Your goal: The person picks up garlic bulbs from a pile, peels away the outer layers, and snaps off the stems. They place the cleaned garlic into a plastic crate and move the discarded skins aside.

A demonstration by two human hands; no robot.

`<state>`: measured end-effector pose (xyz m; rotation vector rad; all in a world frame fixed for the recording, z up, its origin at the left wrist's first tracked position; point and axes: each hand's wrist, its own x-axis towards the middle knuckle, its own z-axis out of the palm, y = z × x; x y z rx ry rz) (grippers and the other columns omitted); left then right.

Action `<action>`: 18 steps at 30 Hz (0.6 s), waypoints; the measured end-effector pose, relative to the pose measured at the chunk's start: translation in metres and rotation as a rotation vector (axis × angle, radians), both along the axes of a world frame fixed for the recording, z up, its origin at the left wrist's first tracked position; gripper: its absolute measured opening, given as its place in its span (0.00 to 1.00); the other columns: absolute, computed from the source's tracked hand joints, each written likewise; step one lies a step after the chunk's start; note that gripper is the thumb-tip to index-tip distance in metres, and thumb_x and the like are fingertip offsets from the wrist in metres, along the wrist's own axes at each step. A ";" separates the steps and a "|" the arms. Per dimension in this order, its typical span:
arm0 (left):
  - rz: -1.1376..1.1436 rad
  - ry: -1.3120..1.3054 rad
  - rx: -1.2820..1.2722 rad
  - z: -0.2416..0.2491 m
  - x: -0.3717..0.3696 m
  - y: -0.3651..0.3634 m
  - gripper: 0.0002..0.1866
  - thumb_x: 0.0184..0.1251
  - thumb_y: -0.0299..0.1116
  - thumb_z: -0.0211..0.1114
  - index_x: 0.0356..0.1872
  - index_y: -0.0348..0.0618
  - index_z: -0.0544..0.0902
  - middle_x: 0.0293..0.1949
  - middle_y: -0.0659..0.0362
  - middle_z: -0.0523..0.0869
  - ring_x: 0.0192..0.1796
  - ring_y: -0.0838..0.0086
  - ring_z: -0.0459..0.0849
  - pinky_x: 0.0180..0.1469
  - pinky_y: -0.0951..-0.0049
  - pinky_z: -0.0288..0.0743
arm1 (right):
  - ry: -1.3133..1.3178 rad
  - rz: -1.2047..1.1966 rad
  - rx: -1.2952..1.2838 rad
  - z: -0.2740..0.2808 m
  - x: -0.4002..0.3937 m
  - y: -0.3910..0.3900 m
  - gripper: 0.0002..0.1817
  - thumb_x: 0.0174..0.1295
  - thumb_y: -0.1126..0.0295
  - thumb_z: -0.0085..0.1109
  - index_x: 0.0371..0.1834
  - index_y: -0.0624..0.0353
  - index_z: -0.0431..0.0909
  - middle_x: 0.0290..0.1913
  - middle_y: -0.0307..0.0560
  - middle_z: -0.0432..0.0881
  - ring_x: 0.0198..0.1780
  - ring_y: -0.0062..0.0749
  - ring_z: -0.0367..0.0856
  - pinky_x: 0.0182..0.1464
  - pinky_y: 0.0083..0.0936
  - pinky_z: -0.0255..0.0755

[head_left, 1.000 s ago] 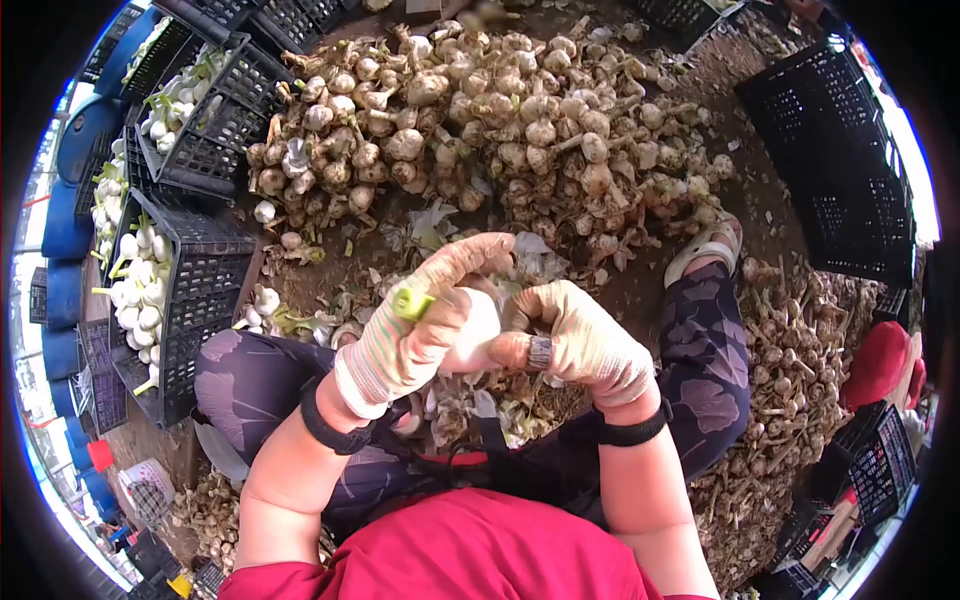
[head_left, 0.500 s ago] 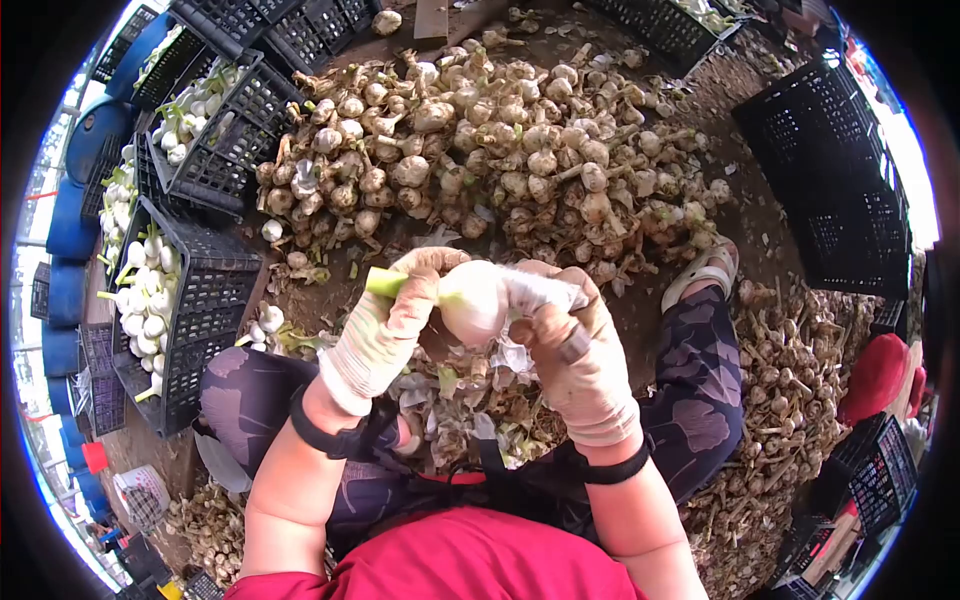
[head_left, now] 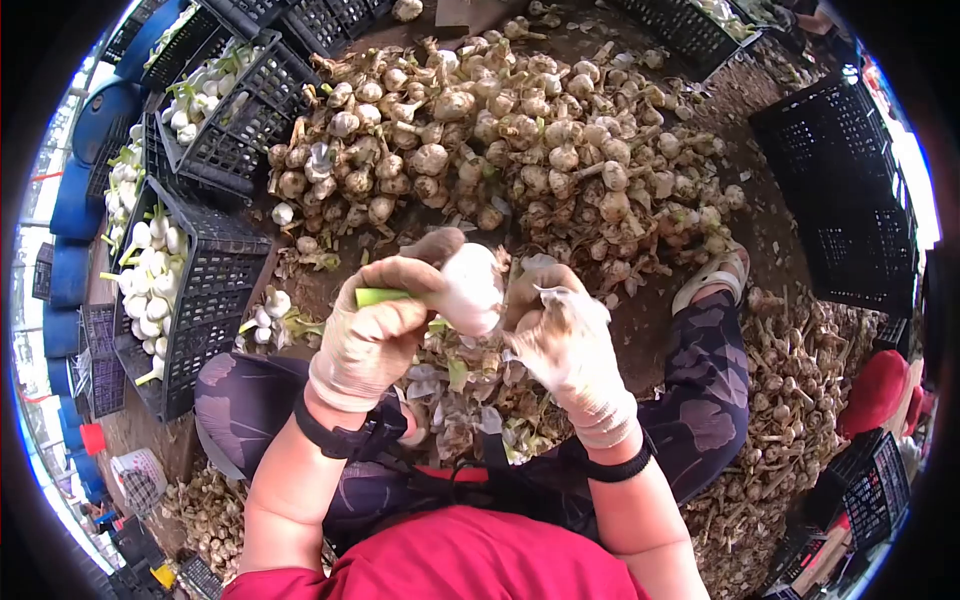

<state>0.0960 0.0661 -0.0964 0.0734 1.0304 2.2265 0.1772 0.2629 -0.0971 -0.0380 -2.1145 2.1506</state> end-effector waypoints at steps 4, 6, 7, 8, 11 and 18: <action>-0.056 0.193 -0.168 0.012 0.009 0.008 0.09 0.48 0.20 0.63 0.33 0.34 0.85 0.61 0.45 0.76 0.60 0.60 0.78 0.64 0.63 0.69 | -0.421 0.108 -0.399 0.000 -0.001 0.002 0.19 0.53 0.60 0.69 0.37 0.62 0.73 0.30 0.36 0.74 0.31 0.15 0.71 0.33 0.16 0.69; -0.058 0.180 -0.244 0.013 0.014 0.007 0.08 0.48 0.20 0.62 0.31 0.34 0.85 0.61 0.45 0.76 0.60 0.61 0.78 0.64 0.63 0.70 | -0.442 0.189 -0.361 -0.015 0.001 0.003 0.23 0.58 0.51 0.65 0.41 0.60 0.73 0.33 0.36 0.73 0.34 0.16 0.71 0.36 0.16 0.69; -0.058 0.172 -0.319 0.015 0.016 0.007 0.07 0.48 0.20 0.62 0.30 0.35 0.85 0.60 0.45 0.77 0.59 0.61 0.79 0.63 0.63 0.70 | -0.313 0.004 -0.517 -0.022 -0.002 -0.006 0.26 0.59 0.45 0.61 0.43 0.59 0.72 0.36 0.37 0.73 0.37 0.18 0.71 0.39 0.18 0.70; 0.006 0.324 -0.348 0.022 0.021 0.020 0.08 0.48 0.19 0.60 0.29 0.36 0.85 0.60 0.45 0.77 0.59 0.62 0.79 0.62 0.64 0.71 | -0.176 -0.182 -0.666 -0.025 -0.006 -0.014 0.31 0.61 0.38 0.57 0.45 0.58 0.71 0.39 0.38 0.73 0.39 0.19 0.71 0.42 0.20 0.70; -0.084 0.728 -0.421 0.011 0.039 0.032 0.12 0.50 0.12 0.57 0.31 0.37 0.84 0.61 0.49 0.76 0.64 0.63 0.76 0.58 0.68 0.72 | -0.232 -0.324 -0.687 -0.019 -0.008 -0.030 0.29 0.70 0.40 0.39 0.44 0.58 0.72 0.38 0.41 0.75 0.38 0.25 0.75 0.44 0.24 0.72; -0.338 0.643 -0.218 0.000 0.037 0.028 0.11 0.37 0.15 0.55 0.21 0.41 0.81 0.52 0.48 0.84 0.64 0.54 0.75 0.65 0.56 0.66 | -0.513 -0.420 -1.084 -0.019 -0.010 -0.015 0.31 0.69 0.38 0.40 0.14 0.48 0.54 0.16 0.34 0.55 0.22 0.25 0.60 0.25 0.23 0.60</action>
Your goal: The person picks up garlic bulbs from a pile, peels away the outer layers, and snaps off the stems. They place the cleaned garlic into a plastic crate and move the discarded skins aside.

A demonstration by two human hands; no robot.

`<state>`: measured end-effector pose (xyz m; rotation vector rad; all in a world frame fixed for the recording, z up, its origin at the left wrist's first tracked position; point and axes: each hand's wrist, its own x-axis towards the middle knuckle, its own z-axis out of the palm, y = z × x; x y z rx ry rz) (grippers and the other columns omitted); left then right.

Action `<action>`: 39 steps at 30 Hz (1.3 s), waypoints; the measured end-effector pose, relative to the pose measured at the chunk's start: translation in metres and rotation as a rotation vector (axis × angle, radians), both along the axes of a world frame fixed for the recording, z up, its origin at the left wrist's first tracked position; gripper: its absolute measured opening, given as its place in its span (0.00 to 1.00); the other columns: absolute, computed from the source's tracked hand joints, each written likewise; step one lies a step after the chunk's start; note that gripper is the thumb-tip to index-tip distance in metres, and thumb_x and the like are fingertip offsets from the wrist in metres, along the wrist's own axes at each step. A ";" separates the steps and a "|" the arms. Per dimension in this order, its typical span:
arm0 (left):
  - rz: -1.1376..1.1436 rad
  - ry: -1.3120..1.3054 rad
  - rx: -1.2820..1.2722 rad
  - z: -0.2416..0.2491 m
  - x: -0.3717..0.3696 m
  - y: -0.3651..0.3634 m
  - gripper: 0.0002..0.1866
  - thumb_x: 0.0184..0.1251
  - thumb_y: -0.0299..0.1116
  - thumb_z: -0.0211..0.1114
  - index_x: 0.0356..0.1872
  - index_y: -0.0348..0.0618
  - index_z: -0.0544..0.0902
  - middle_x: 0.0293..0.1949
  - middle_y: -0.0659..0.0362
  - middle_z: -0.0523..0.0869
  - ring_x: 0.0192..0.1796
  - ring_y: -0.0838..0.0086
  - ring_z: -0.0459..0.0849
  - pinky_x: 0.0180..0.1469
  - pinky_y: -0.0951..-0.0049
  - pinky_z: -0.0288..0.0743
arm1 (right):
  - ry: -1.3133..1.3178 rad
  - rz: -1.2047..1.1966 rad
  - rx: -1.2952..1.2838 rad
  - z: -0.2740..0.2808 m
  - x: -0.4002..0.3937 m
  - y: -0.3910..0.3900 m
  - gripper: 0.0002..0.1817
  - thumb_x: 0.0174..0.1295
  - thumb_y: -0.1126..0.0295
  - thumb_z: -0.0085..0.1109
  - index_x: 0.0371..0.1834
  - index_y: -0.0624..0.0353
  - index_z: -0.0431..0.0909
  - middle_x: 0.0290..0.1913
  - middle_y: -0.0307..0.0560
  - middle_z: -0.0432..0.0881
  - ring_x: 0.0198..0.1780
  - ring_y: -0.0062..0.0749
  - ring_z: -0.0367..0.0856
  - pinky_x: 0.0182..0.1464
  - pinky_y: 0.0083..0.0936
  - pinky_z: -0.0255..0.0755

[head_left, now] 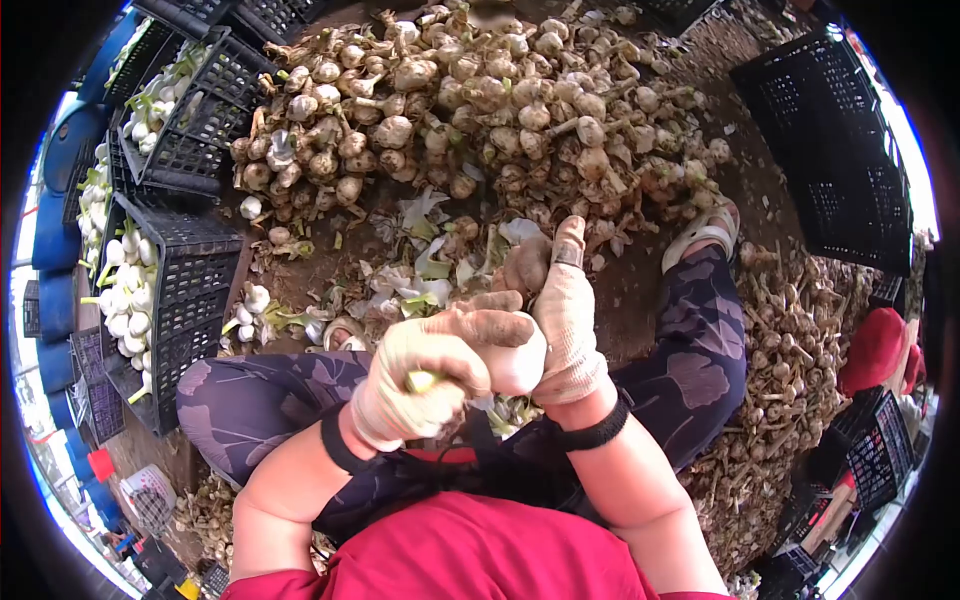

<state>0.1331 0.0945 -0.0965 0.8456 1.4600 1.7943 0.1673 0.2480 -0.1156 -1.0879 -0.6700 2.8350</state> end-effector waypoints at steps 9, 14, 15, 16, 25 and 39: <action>0.502 -0.975 0.450 0.000 -0.035 -0.025 0.05 0.48 0.25 0.54 0.25 0.39 0.78 0.62 0.45 0.75 0.64 0.47 0.73 0.58 0.42 0.77 | 0.077 0.102 0.188 0.004 0.000 0.012 0.28 0.67 0.41 0.48 0.20 0.49 0.59 0.21 0.31 0.55 0.21 0.20 0.54 0.22 0.19 0.48; 0.311 -0.402 0.160 0.000 -0.044 -0.042 0.04 0.48 0.27 0.62 0.27 0.41 0.82 0.57 0.45 0.78 0.61 0.53 0.76 0.60 0.55 0.74 | 0.303 0.248 0.436 0.023 -0.001 -0.010 0.16 0.63 0.66 0.63 0.49 0.61 0.72 0.38 0.34 0.76 0.38 0.15 0.72 0.40 0.14 0.69; 0.303 -0.376 0.109 0.002 -0.038 -0.037 0.03 0.48 0.27 0.64 0.24 0.42 0.81 0.55 0.43 0.79 0.58 0.55 0.78 0.57 0.56 0.75 | 0.309 0.317 0.431 0.018 0.000 -0.010 0.12 0.63 0.69 0.61 0.47 0.60 0.74 0.38 0.34 0.76 0.37 0.15 0.71 0.39 0.15 0.69; 0.284 -0.436 0.137 0.000 -0.036 -0.039 0.02 0.48 0.28 0.63 0.24 0.43 0.80 0.54 0.43 0.80 0.57 0.53 0.78 0.57 0.54 0.75 | 0.317 0.387 0.427 0.013 0.001 -0.008 0.09 0.64 0.73 0.60 0.45 0.59 0.75 0.39 0.33 0.76 0.37 0.15 0.71 0.39 0.15 0.69; 1.306 -0.275 0.868 0.034 -0.150 -0.195 0.23 0.69 0.35 0.47 0.59 0.29 0.68 0.56 0.39 0.75 0.62 0.47 0.73 0.64 0.47 0.71 | 0.188 0.526 0.674 0.016 0.015 0.008 0.14 0.70 0.63 0.48 0.44 0.64 0.73 0.31 0.40 0.74 0.33 0.20 0.71 0.36 0.19 0.69; 0.521 0.731 -1.282 -0.173 -0.233 0.054 0.34 0.47 0.23 0.71 0.59 0.56 0.71 0.52 0.49 0.71 0.54 0.51 0.77 0.54 0.54 0.76 | 0.353 0.413 0.670 0.014 0.022 0.040 0.14 0.67 0.68 0.51 0.52 0.62 0.72 0.39 0.38 0.76 0.37 0.19 0.72 0.42 0.17 0.68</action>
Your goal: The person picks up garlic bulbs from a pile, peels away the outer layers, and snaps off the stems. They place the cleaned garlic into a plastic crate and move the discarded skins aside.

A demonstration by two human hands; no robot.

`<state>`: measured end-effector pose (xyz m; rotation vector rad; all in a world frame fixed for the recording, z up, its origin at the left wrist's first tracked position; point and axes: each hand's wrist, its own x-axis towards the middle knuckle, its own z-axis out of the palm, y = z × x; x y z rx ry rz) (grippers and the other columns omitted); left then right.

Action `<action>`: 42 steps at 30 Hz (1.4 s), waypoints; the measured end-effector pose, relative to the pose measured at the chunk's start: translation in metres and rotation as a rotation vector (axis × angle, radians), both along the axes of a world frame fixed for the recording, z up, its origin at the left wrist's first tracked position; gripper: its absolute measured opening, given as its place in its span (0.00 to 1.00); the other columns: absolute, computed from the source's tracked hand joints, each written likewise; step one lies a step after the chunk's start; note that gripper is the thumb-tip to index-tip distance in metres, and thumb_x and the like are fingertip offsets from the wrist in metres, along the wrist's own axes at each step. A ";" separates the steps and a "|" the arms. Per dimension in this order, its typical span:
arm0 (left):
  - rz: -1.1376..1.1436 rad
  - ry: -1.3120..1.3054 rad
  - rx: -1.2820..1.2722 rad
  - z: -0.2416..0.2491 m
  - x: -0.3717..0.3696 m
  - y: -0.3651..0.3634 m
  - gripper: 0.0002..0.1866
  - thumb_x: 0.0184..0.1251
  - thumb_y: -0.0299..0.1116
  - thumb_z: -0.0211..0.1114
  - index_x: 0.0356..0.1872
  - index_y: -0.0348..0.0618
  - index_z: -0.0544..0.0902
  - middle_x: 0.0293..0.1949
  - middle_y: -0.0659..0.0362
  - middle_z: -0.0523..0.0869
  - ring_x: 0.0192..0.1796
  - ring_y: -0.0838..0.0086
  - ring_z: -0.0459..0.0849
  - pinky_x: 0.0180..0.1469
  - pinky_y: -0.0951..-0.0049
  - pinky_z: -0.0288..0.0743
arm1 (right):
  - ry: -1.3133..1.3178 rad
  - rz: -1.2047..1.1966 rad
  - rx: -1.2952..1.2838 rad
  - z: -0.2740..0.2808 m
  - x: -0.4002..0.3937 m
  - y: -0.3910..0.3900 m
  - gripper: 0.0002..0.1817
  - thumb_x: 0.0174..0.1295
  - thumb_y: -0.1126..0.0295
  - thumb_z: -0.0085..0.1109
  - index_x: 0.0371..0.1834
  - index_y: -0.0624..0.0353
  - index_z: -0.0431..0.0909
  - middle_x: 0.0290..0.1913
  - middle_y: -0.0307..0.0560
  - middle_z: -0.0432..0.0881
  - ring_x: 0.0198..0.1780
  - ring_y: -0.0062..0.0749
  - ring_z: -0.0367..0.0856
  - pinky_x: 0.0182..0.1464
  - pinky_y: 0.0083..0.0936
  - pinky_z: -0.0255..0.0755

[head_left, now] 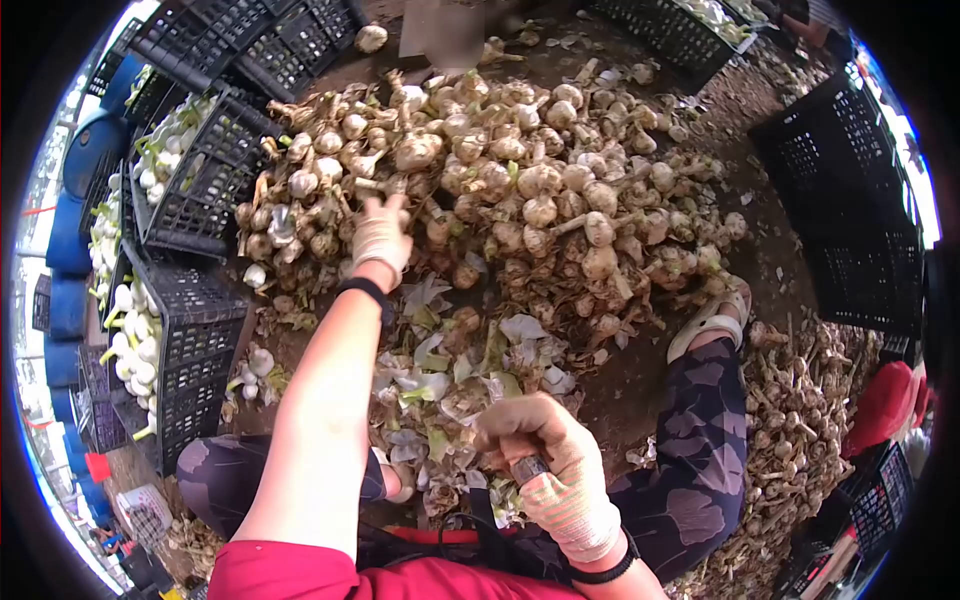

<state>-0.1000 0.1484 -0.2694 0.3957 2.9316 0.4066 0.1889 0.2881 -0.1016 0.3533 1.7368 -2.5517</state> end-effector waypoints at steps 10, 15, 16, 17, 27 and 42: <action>-0.198 -0.890 1.457 0.167 0.158 -0.009 0.33 0.44 0.24 0.79 0.51 0.47 0.69 0.49 0.58 0.78 0.58 0.69 0.77 0.59 0.70 0.72 | -0.211 -0.154 -0.271 -0.018 -0.001 -0.010 0.22 0.65 0.46 0.57 0.37 0.57 0.74 0.27 0.31 0.72 0.28 0.13 0.68 0.30 0.15 0.64; -0.540 -0.466 0.938 0.194 0.201 -0.027 0.38 0.42 0.30 0.82 0.57 0.45 0.72 0.52 0.58 0.80 0.54 0.70 0.79 0.58 0.70 0.71 | -0.214 -0.097 -0.319 -0.004 0.003 -0.018 0.22 0.65 0.46 0.57 0.38 0.56 0.79 0.28 0.29 0.76 0.28 0.10 0.66 0.29 0.13 0.59; -0.531 -0.437 0.966 0.194 0.205 -0.028 0.40 0.39 0.27 0.81 0.59 0.44 0.72 0.54 0.54 0.80 0.55 0.63 0.81 0.57 0.67 0.74 | -0.206 -0.070 -0.327 0.003 0.006 -0.017 0.21 0.65 0.47 0.57 0.38 0.56 0.79 0.28 0.28 0.76 0.28 0.10 0.66 0.29 0.14 0.59; -0.530 -0.433 0.965 0.197 0.205 -0.030 0.40 0.39 0.27 0.81 0.59 0.44 0.72 0.54 0.54 0.80 0.55 0.63 0.81 0.57 0.67 0.74 | -0.198 -0.043 -0.335 0.007 0.007 -0.017 0.21 0.66 0.47 0.57 0.38 0.56 0.80 0.28 0.27 0.76 0.28 0.10 0.66 0.30 0.14 0.59; -0.675 0.089 0.664 0.208 0.204 -0.035 0.42 0.25 0.23 0.79 0.56 0.48 0.78 0.51 0.52 0.79 0.51 0.56 0.81 0.52 0.64 0.78 | -0.097 0.109 -0.380 0.016 0.014 -0.009 0.21 0.70 0.57 0.52 0.57 0.63 0.73 0.47 0.40 0.79 0.46 0.20 0.76 0.52 0.23 0.69; 0.075 -1.054 1.282 0.201 0.203 -0.036 0.44 0.52 0.41 0.75 0.66 0.31 0.63 0.46 0.54 0.83 0.44 0.71 0.84 0.46 0.72 0.80 | -0.007 -0.083 -0.198 0.005 0.000 -0.023 0.16 0.66 0.66 0.57 0.52 0.65 0.75 0.43 0.39 0.81 0.43 0.20 0.78 0.48 0.20 0.72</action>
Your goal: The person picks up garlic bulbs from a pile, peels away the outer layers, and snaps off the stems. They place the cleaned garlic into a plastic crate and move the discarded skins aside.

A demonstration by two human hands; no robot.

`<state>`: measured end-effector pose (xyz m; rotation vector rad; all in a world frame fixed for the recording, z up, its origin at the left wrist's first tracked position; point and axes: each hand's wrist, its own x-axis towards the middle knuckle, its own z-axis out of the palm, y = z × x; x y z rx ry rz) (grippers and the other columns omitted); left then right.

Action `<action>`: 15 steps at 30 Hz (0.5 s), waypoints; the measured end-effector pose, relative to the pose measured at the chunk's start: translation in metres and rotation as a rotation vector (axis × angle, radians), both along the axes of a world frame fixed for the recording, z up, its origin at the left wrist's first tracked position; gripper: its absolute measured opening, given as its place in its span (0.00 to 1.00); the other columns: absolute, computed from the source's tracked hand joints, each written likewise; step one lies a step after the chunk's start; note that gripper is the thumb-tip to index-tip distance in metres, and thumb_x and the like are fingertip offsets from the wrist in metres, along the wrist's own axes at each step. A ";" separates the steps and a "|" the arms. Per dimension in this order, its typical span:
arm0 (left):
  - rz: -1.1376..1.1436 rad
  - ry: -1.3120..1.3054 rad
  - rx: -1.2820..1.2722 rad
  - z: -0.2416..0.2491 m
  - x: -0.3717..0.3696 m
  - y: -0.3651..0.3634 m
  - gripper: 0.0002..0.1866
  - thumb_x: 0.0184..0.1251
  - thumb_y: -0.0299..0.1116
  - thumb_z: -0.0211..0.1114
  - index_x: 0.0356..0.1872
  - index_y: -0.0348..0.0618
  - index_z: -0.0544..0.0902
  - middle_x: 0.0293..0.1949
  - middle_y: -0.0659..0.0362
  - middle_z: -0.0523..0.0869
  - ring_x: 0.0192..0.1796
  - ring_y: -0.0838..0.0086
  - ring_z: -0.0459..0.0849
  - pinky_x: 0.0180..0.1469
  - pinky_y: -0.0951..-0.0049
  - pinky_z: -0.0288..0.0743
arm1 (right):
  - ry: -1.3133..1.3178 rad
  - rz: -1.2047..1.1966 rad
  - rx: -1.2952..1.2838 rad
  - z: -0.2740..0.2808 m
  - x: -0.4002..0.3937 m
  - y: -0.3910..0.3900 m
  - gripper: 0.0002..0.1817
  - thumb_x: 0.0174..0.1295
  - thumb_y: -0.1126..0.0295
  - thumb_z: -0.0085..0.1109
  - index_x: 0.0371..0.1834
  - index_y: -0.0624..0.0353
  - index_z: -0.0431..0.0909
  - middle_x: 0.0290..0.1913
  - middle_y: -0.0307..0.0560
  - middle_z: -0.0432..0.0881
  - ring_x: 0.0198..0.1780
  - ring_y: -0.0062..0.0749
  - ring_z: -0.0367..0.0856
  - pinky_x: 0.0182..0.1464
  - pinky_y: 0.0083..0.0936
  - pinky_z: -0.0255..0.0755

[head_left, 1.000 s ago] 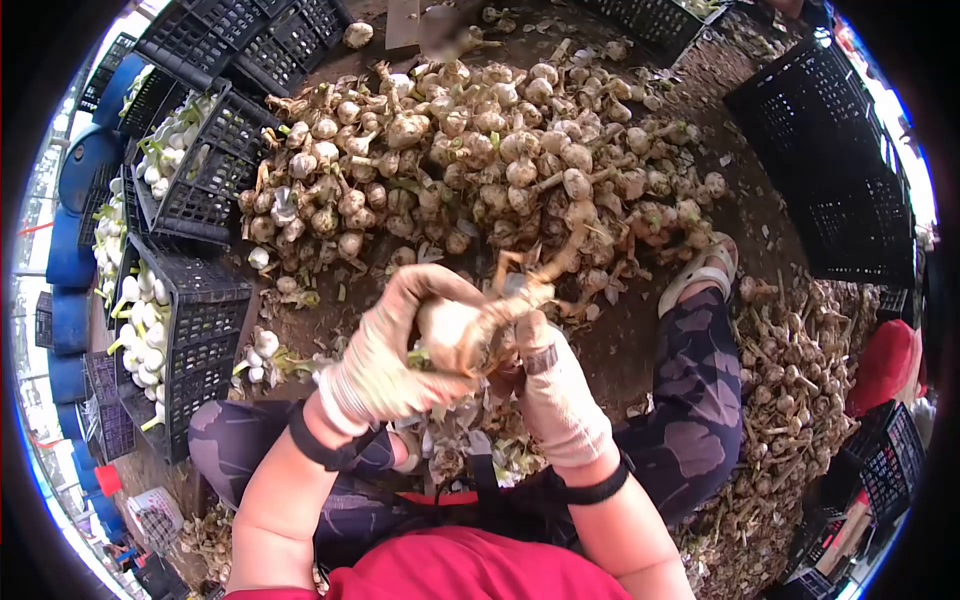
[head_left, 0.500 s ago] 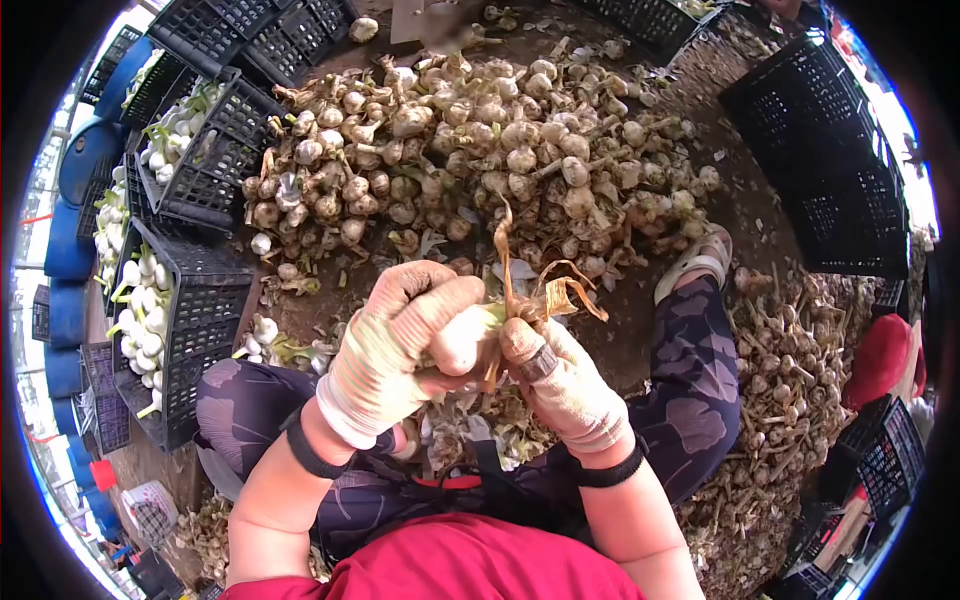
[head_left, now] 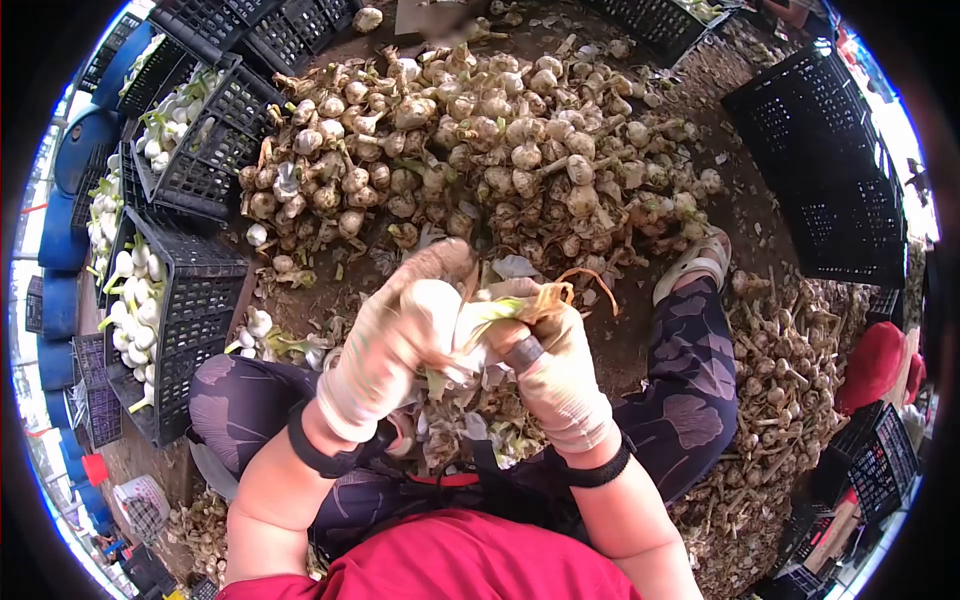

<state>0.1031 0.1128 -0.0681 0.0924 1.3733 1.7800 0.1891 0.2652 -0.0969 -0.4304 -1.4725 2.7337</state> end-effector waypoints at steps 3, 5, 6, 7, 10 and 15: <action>-0.004 -0.590 0.261 0.007 -0.004 0.011 0.41 0.57 0.53 0.59 0.64 0.29 0.67 0.52 0.52 0.82 0.39 0.75 0.81 0.38 0.79 0.75 | -0.012 0.196 0.082 0.002 0.001 0.009 0.16 0.66 0.67 0.56 0.54 0.63 0.75 0.44 0.38 0.80 0.43 0.18 0.77 0.47 0.19 0.72; -0.059 -0.401 0.319 -0.015 -0.004 0.006 0.40 0.58 0.51 0.58 0.64 0.29 0.66 0.51 0.53 0.81 0.41 0.75 0.80 0.40 0.78 0.76 | 0.036 0.149 -0.089 0.010 -0.003 0.010 0.15 0.68 0.68 0.52 0.55 0.61 0.74 0.43 0.37 0.79 0.42 0.17 0.75 0.45 0.18 0.71; -0.051 -0.107 0.150 -0.017 -0.002 0.005 0.39 0.58 0.48 0.64 0.65 0.32 0.66 0.50 0.55 0.80 0.43 0.74 0.80 0.44 0.76 0.76 | -0.118 0.081 0.032 -0.002 0.001 0.009 0.13 0.70 0.68 0.48 0.54 0.61 0.72 0.44 0.36 0.78 0.43 0.17 0.74 0.46 0.18 0.70; -0.038 0.186 -0.017 -0.016 0.001 0.005 0.38 0.58 0.45 0.69 0.66 0.36 0.66 0.48 0.58 0.78 0.46 0.73 0.79 0.47 0.75 0.76 | -0.119 0.083 0.036 -0.006 0.000 0.007 0.13 0.70 0.68 0.48 0.54 0.61 0.72 0.44 0.36 0.78 0.43 0.17 0.74 0.46 0.18 0.70; -0.061 1.230 -0.319 -0.016 -0.001 0.008 0.39 0.54 0.30 0.74 0.66 0.41 0.64 0.44 0.60 0.78 0.43 0.75 0.80 0.46 0.74 0.77 | -0.145 -0.092 -0.097 -0.014 0.002 0.003 0.13 0.70 0.70 0.45 0.53 0.62 0.72 0.45 0.37 0.77 0.45 0.18 0.73 0.49 0.18 0.70; 0.033 0.126 0.058 -0.009 -0.006 0.006 0.34 0.57 0.32 0.71 0.65 0.38 0.68 0.51 0.60 0.77 0.51 0.77 0.76 0.56 0.76 0.71 | -0.098 0.042 -0.051 -0.001 0.001 0.006 0.15 0.70 0.68 0.46 0.56 0.63 0.71 0.46 0.37 0.77 0.45 0.19 0.73 0.50 0.19 0.69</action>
